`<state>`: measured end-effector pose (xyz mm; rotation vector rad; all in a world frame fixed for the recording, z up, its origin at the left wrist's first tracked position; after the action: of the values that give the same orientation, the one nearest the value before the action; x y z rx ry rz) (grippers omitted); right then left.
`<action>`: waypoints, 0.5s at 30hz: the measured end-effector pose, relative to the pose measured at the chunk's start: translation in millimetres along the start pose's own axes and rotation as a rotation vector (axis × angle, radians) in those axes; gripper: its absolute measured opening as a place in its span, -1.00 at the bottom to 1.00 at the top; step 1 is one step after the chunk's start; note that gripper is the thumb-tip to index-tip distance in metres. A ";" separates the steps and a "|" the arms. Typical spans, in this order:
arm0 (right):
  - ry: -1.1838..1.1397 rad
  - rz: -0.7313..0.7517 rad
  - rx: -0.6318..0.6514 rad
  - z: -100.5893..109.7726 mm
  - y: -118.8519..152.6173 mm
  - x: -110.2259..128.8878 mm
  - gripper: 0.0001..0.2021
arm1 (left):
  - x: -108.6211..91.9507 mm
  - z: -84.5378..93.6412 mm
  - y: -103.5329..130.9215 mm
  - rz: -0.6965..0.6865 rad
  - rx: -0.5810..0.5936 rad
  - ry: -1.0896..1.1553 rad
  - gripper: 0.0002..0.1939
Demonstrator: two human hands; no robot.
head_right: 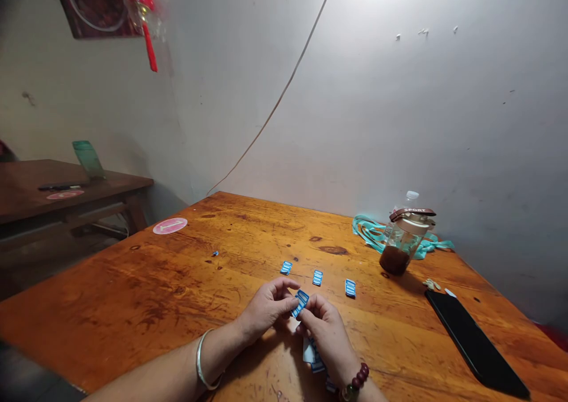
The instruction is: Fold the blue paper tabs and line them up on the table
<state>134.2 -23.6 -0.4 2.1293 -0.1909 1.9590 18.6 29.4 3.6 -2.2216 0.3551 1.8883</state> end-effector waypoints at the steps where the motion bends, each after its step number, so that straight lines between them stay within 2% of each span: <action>1: -0.004 0.001 -0.003 0.2 -0.2 0.3 -0.75 | -0.4 -0.3 0.1 -0.004 0.015 -0.018 -0.66; 5: 0.004 0.008 -0.016 1.6 -1.0 1.8 -0.74 | -1.8 -1.9 1.2 -0.008 0.071 -0.094 -0.68; 12: 0.021 0.018 0.027 1.0 0.7 5.4 -0.74 | -0.7 2.2 -1.3 -0.030 0.024 -0.039 -0.70; 15: 0.007 0.058 0.027 1.0 1.4 6.5 -0.75 | -0.4 3.3 -2.1 -0.045 0.016 -0.081 -0.69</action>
<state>135.4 -24.7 6.2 2.1563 -0.2293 2.0124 16.0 32.4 3.5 -2.1170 0.3036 1.9387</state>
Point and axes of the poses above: each hand's wrist, its own y-axis away from the middle knuckle, its own z-axis out of the back of the hand, x = y × z, the point moved 3 cm from there along -y, towards the middle knuckle, and after that the axes turned 11 degrees about -x, right-handed, at the moved point
